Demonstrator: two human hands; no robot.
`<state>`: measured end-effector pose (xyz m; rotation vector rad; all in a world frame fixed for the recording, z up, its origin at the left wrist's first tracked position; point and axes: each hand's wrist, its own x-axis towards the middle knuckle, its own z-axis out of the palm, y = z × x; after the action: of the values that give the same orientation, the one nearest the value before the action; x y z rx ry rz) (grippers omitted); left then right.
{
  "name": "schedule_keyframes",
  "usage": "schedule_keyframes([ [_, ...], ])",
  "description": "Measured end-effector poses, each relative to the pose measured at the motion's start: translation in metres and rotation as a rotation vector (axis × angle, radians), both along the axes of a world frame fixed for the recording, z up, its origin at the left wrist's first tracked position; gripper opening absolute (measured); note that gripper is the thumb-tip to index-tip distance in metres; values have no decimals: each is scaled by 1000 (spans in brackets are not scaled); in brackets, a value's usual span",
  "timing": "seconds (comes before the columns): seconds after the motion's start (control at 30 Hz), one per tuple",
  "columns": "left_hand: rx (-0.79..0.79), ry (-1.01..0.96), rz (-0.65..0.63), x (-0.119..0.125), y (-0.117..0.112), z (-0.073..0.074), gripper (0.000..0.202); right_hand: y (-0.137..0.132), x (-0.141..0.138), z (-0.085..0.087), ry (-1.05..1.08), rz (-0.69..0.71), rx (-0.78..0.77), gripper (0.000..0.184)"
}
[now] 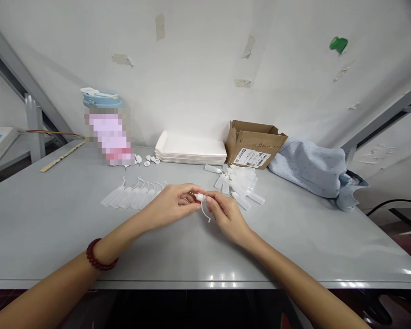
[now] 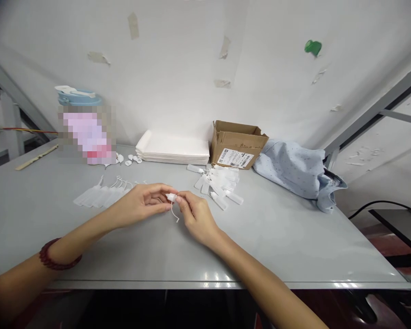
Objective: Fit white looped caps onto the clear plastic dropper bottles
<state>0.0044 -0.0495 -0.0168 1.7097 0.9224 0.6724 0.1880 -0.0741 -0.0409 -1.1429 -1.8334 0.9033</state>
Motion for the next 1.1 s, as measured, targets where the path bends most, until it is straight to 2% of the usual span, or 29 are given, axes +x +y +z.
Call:
schedule_keyframes([
  [0.1, 45, -11, 80, 3, -3, 0, 27, 0, 0, 0, -13, 20, 31, 29],
  [0.23, 40, -25, 122, 4, -2, 4, 25, 0, 0, -1, -80, 35, 129, 24],
  [0.43, -177, -73, 147, 4, 2, 3, 24, 3, 1, -10, -226, 41, 392, 19],
  [0.53, -276, -104, 129, 4, 2, 2, 28, 3, 2, -12, -259, 69, 443, 19],
  [0.6, -279, -111, 133, 5, 1, 2, 28, 2, 2, -12, -259, 71, 436, 19],
  [0.73, -160, -84, 152, 7, -1, 1, 23, -1, 0, -9, -154, 41, 267, 16],
  [0.87, 11, -52, 157, 8, -4, -2, 16, -3, -1, -5, 107, 21, -52, 18],
  [0.97, 132, -29, 102, 8, -6, -2, 13, 0, -1, 0, 320, 81, -330, 22],
  [1.03, 168, -21, 86, 8, -7, -1, 12, 1, -1, 2, 413, 120, -461, 25],
  [1.1, 133, -34, 96, 8, -8, 0, 12, 2, 0, 5, 437, 143, -490, 26],
])
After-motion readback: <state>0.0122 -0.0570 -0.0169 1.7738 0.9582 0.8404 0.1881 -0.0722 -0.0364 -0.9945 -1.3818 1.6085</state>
